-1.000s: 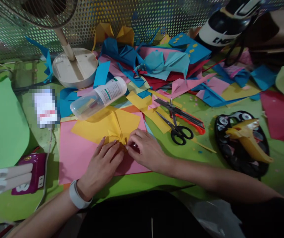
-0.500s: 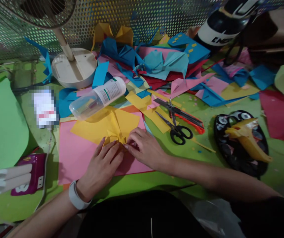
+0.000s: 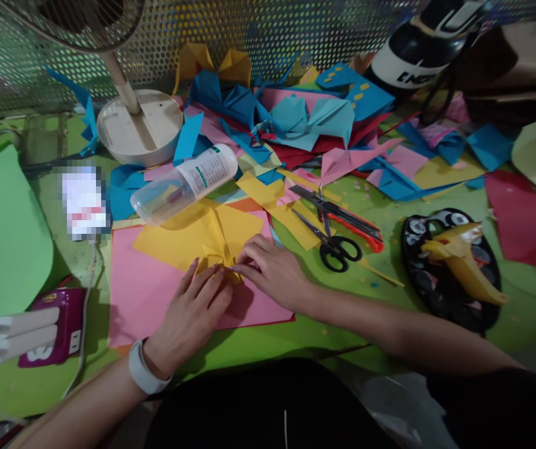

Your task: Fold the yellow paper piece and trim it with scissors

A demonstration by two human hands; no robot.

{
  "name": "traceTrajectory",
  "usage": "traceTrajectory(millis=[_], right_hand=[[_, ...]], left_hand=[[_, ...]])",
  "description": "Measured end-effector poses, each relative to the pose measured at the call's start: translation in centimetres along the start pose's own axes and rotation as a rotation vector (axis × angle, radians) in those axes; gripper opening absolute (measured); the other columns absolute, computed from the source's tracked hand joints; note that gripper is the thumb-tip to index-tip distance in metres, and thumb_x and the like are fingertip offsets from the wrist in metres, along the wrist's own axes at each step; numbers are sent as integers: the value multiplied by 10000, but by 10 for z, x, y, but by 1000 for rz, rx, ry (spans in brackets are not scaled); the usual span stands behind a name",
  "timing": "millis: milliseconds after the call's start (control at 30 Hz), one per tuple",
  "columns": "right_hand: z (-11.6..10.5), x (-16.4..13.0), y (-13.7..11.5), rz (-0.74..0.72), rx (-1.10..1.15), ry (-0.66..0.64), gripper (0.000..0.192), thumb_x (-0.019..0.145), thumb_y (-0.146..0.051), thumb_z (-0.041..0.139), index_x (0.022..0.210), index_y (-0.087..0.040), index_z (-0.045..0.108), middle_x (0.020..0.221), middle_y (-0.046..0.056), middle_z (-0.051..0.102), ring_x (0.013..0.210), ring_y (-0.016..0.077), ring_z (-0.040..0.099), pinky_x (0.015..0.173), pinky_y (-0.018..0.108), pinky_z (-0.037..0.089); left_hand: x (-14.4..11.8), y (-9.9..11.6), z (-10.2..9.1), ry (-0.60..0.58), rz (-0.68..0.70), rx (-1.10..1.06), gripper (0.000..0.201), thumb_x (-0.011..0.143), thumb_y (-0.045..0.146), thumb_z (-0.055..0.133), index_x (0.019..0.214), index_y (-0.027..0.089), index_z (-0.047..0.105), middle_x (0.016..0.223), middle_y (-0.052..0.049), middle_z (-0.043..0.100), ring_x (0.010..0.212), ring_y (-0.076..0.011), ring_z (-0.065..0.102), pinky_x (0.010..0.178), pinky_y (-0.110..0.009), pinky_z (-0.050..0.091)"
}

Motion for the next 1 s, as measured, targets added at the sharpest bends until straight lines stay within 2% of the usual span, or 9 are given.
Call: traceTrajectory(millis=[400,1000], right_hand=[[0,0,0,-15,-43,23,388,948,-489,386,809,-192,592,866,26,598,714,137,574,589,254,383],[1,1,0,-11,-45,0,402,946,-500,376,807,-193,594,880,31,601,739,145,580,572,248,371]], left_hand=[[-2,1,0,10,3,8,276,896,104,442,1129,113,590,1249,-138,578,1203,-282,507,1087,-517,347],[-1,2,-3,3,4,38,299,900,119,444,1170,99,570,1242,-130,587,1210,-280,498,1085,-517,346]])
Point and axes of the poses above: each hand's wrist, its own x-axis towards the middle knuckle, its own z-axis out of the palm, y = z × x, the point moved 6 cm from there along x, towards the middle knuckle
